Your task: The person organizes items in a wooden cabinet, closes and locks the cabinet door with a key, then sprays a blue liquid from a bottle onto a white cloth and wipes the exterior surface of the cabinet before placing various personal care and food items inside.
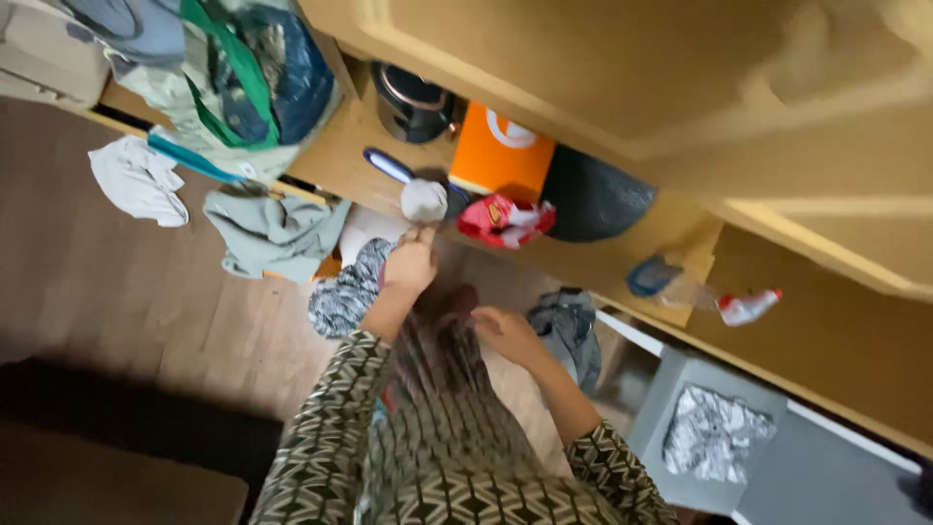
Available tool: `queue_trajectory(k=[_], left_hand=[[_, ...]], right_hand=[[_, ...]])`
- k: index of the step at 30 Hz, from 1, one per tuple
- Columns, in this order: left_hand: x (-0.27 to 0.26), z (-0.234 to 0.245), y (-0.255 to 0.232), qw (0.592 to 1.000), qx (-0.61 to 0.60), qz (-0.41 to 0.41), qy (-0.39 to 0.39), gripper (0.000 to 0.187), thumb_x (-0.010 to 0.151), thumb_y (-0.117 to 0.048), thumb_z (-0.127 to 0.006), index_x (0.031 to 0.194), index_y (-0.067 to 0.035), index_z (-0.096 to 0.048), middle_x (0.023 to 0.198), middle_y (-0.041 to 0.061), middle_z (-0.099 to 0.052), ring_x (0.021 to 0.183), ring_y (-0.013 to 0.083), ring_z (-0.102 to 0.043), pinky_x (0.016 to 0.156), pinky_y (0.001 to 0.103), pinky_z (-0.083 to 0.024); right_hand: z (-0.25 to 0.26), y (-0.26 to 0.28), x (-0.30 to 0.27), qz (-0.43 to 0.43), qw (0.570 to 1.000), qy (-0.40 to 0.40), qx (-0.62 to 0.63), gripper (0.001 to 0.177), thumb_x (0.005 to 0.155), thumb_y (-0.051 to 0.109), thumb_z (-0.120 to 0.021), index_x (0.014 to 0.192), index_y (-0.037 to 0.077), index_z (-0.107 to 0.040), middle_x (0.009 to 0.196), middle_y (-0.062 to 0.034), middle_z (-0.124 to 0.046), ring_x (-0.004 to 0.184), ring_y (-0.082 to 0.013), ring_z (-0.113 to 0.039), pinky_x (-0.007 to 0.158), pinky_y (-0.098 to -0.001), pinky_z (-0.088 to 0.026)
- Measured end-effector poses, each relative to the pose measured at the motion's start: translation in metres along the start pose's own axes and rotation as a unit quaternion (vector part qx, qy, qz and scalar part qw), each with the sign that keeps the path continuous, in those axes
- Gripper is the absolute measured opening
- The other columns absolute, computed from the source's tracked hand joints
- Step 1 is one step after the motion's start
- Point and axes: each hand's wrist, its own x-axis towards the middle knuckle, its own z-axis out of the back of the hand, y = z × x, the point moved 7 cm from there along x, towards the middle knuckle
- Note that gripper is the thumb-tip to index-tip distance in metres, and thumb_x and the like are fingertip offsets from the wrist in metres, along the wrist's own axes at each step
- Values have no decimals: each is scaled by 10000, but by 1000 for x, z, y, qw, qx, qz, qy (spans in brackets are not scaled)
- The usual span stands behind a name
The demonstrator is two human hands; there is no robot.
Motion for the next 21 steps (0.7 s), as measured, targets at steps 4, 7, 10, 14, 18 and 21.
queue_trajectory(k=[4, 7, 10, 14, 18, 21], left_hand=[[67, -25, 43, 997, 48, 61, 20, 895, 786, -176, -729, 1566, -258, -299, 1597, 172, -336, 1306, 408, -508, 1011, 530, -481], [89, -29, 62, 995, 56, 83, 24, 1006, 753, -230, -780, 1601, -286, -240, 1654, 178, -256, 1369, 442, -428, 1050, 574, -420], [103, -39, 67, 997, 34, 64, 15, 985, 709, -314, -841, 1538, -256, -312, 1571, 193, -326, 1381, 472, -402, 1075, 604, -383], [101, -63, 91, 1000, -22, 22, 2, 756, 710, -304, -847, 1341, -140, -463, 1320, 218, -534, 1266, 443, -538, 1068, 550, -464], [79, -44, 132, 989, -123, 72, -46, 731, 721, -257, -829, 1346, -130, -473, 1255, 219, -592, 1162, 432, -618, 949, 500, -539], [65, -16, 159, 959, -213, 141, -120, 762, 698, -313, -861, 1315, -106, -465, 1256, 226, -613, 1093, 436, -647, 887, 498, -550]], right_hand=[[-36, -52, 90, -13, 997, -25, 73, 350, 956, 238, -665, 1269, 82, -651, 1138, -131, -750, 1003, -248, -744, 886, -370, -578], [-34, -25, 142, -25, 996, -82, 27, 349, 945, 201, -661, 1276, 91, -639, 1088, -153, -732, 962, -292, -726, 858, -396, -576], [-13, 7, 183, 14, 980, -172, -97, 337, 935, 150, -658, 1265, 82, -637, 1095, -185, -709, 976, -362, -700, 855, -445, -562], [-3, 41, 221, 105, 952, -240, -157, 293, 972, 88, -620, 1263, 64, -631, 1216, -213, -668, 1045, -423, -666, 874, -483, -560], [-17, 49, 273, 136, 941, -244, -190, 335, 940, 76, -621, 1275, 82, -640, 1267, -190, -656, 1065, -413, -663, 875, -489, -572], [-32, 43, 312, 74, 943, -190, -262, 461, 888, 85, -661, 1346, 108, -609, 1266, -178, -637, 1044, -413, -657, 868, -513, -563]])
